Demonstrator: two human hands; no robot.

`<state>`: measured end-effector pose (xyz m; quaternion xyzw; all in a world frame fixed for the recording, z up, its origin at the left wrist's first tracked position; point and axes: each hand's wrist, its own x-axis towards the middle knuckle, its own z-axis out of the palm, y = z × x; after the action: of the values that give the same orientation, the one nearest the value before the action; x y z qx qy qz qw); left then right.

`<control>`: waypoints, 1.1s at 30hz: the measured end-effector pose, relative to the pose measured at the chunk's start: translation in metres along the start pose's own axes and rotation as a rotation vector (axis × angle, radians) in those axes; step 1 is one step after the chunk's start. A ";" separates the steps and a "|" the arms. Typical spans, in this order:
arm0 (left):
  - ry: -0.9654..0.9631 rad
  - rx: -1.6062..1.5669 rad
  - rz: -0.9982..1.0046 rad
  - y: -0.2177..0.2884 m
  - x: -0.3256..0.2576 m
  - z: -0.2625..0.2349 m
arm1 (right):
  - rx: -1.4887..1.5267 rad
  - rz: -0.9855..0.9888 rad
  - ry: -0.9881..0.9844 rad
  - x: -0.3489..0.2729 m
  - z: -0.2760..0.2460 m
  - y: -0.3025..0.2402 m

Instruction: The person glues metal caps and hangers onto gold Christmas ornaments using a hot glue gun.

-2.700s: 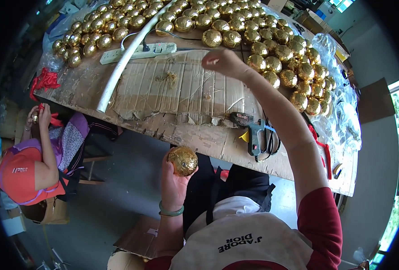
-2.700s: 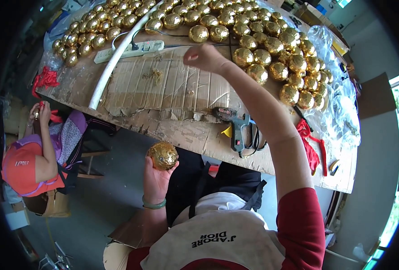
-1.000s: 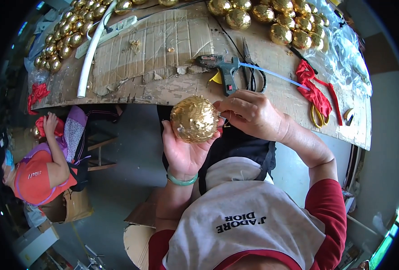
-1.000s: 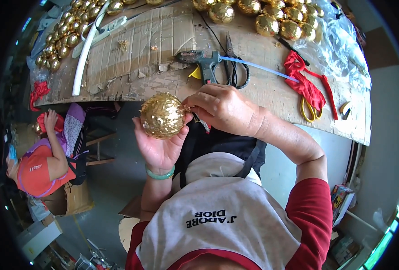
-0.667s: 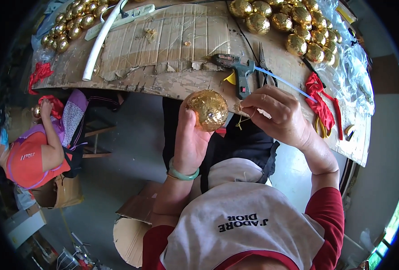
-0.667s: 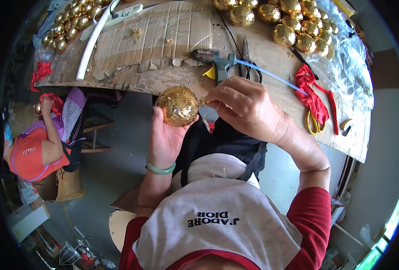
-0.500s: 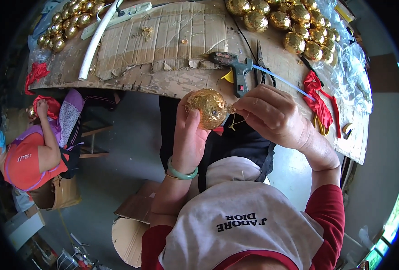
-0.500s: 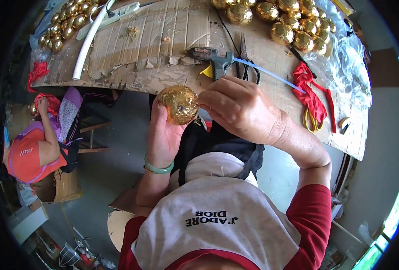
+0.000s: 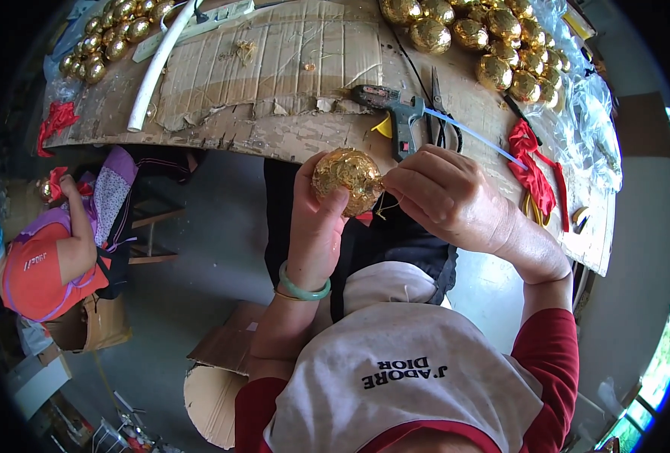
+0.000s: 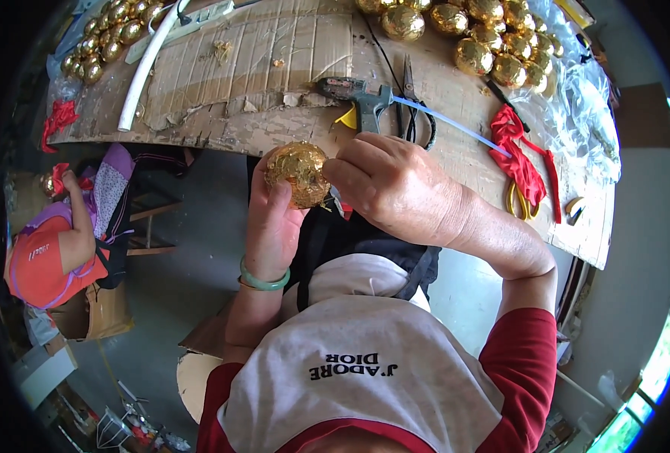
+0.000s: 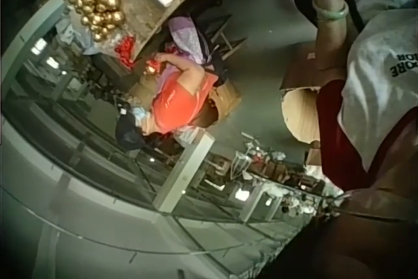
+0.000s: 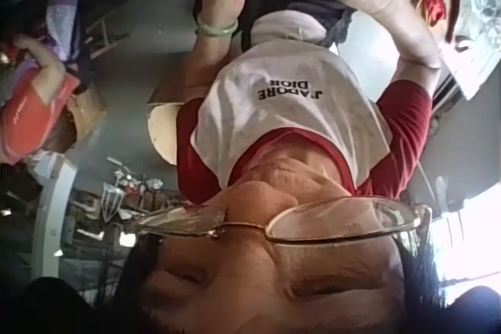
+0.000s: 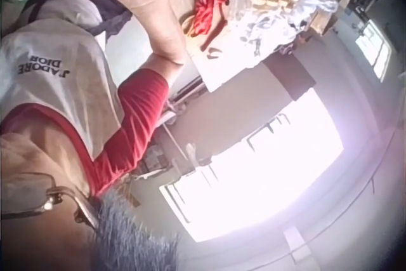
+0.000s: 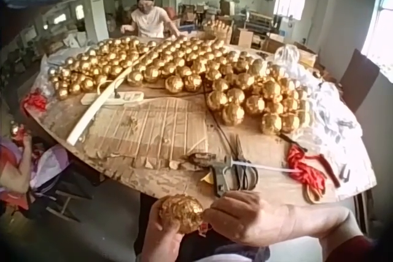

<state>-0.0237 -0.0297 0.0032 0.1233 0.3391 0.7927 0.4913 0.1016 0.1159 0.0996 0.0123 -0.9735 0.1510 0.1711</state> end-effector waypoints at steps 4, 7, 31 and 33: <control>0.012 -0.002 0.002 0.000 0.000 0.001 | -0.020 -0.019 -0.022 0.001 0.000 -0.001; 0.001 0.006 -0.011 0.000 0.000 0.000 | -0.003 -0.021 -0.027 0.001 0.001 -0.001; 0.073 0.226 0.020 -0.008 -0.009 0.003 | 0.284 0.131 -0.208 0.008 0.007 0.007; 0.069 0.285 0.054 -0.012 -0.008 0.000 | 0.345 0.135 -0.198 0.008 0.013 0.015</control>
<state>-0.0121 -0.0330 -0.0036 0.1733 0.4614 0.7533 0.4354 0.0887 0.1264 0.0864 -0.0089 -0.9440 0.3245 0.0595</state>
